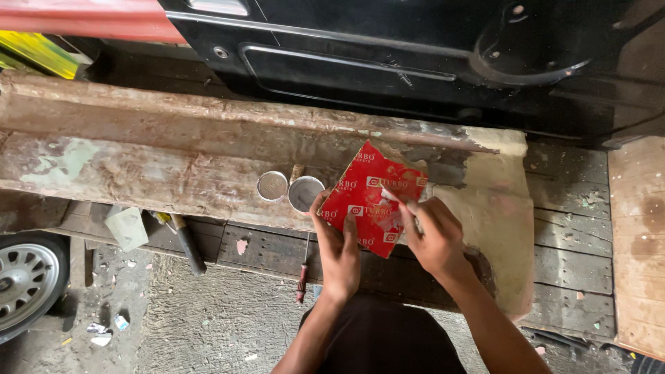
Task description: The person sands a long, curved car part using a sanding block and sandpaper. They smooth the surface, then switch to a new sheet of sandpaper to continue the task.
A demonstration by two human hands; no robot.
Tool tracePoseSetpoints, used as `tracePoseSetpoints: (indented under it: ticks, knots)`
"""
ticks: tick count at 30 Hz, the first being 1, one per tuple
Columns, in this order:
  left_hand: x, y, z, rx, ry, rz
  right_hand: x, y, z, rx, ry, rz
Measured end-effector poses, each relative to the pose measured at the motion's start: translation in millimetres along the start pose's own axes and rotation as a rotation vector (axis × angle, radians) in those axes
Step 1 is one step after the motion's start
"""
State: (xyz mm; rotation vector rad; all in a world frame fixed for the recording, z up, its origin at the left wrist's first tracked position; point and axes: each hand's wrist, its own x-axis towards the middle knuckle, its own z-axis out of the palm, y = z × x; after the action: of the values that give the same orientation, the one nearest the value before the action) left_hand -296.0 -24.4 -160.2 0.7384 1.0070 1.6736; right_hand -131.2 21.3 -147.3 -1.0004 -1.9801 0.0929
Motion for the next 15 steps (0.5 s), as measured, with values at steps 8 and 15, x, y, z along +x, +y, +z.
tracePoseSetpoints:
  ticks: [8, 15]
  knots:
    - [-0.4, 2.9, 2.1, 0.075, 0.003, 0.07, -5.6, -4.6, -0.4, -0.108, -0.047, -0.199]
    - [1.5, 6.6, 1.0, 0.104, 0.029, 0.051, -17.1, 11.2, 3.3, -0.047, 0.057, -0.285]
